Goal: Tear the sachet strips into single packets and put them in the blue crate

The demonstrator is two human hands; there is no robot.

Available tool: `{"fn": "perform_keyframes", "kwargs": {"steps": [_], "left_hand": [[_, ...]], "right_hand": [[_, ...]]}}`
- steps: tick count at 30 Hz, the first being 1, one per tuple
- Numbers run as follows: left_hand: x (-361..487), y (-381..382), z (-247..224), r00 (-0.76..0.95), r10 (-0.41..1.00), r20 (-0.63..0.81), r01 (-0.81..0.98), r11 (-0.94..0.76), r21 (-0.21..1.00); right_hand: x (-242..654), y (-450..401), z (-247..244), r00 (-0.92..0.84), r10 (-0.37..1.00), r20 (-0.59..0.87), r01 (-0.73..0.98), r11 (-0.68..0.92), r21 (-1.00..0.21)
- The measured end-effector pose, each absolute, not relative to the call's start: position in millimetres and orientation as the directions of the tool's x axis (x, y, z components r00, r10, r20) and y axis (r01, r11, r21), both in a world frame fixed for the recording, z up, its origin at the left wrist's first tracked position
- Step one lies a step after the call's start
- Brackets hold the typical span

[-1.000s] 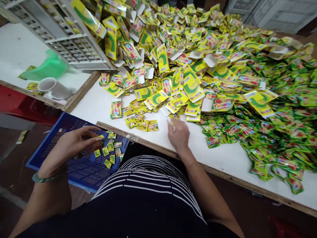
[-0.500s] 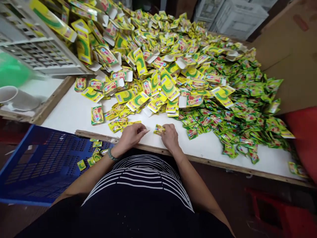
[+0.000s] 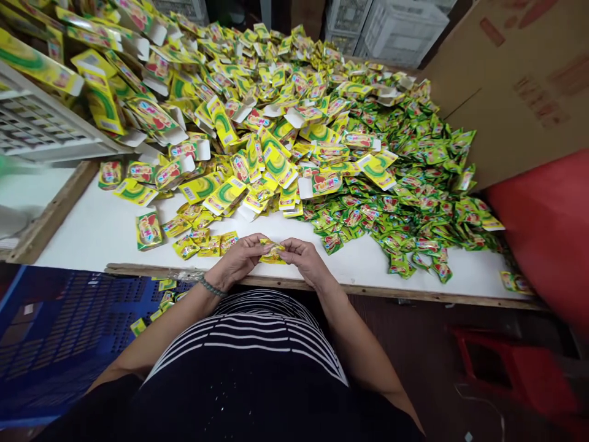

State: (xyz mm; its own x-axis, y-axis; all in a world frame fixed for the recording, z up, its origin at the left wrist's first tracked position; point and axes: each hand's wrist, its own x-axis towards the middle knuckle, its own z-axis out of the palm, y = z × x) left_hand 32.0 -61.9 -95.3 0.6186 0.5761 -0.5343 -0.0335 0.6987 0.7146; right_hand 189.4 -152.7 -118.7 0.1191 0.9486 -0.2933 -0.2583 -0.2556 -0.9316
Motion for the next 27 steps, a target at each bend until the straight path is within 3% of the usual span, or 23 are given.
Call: {"fn": "perform_keyframes", "kwargs": {"steps": [3,5,8,10,13,15,17,20,27], "left_hand": [[37.2,-60.3,-96.4,0.498,0.659,-0.563,-0.021,0.658,0.752],[39.7,-59.6,-97.5,0.417,0.735,-0.536,0.014,0.584,0.812],[42.0,-60.7,-97.6,0.38,0.781,-0.495,0.053,0.516,0.855],[41.8,-62.3,-97.0,0.377,0.782,-0.496,0.068,0.511,0.857],[38.8,-64.1,-96.8,0.339,0.804,-0.489,0.064,0.499,0.864],[36.8,-65.1,-97.8,0.305,0.829,-0.468,0.053,0.476,0.878],[36.6,-66.9,-99.2,0.276,0.85,-0.448,0.03,0.458,0.889],[38.8,-71.8,-99.1,0.251,0.865,-0.435,-0.057,0.462,0.885],[28.3,-79.1,-88.3,0.293,0.828,-0.479,-0.211,0.544,0.812]], "right_hand": [[217.9,-144.9,-122.8,0.429,0.892,-0.14,0.195,-0.243,-0.95],[239.3,-137.6,-129.5,0.659,0.749,0.073,0.511,-0.374,-0.774],[262.4,-130.4,-140.9,0.703,0.698,0.137,0.653,-0.558,-0.512],[267.4,-132.5,-146.0,0.67,0.738,0.08,0.675,-0.56,-0.481],[259.1,-145.0,-147.2,0.684,0.72,0.118,0.621,-0.49,-0.612],[244.2,-153.6,-144.6,0.723,0.685,0.088,0.475,-0.401,-0.783],[222.1,-157.3,-140.6,0.711,0.702,-0.036,0.239,-0.289,-0.927],[182.2,-151.7,-134.8,0.613,0.778,-0.138,0.023,-0.192,-0.981],[136.1,-134.7,-127.0,0.658,0.751,-0.055,0.155,-0.206,-0.966]]}}
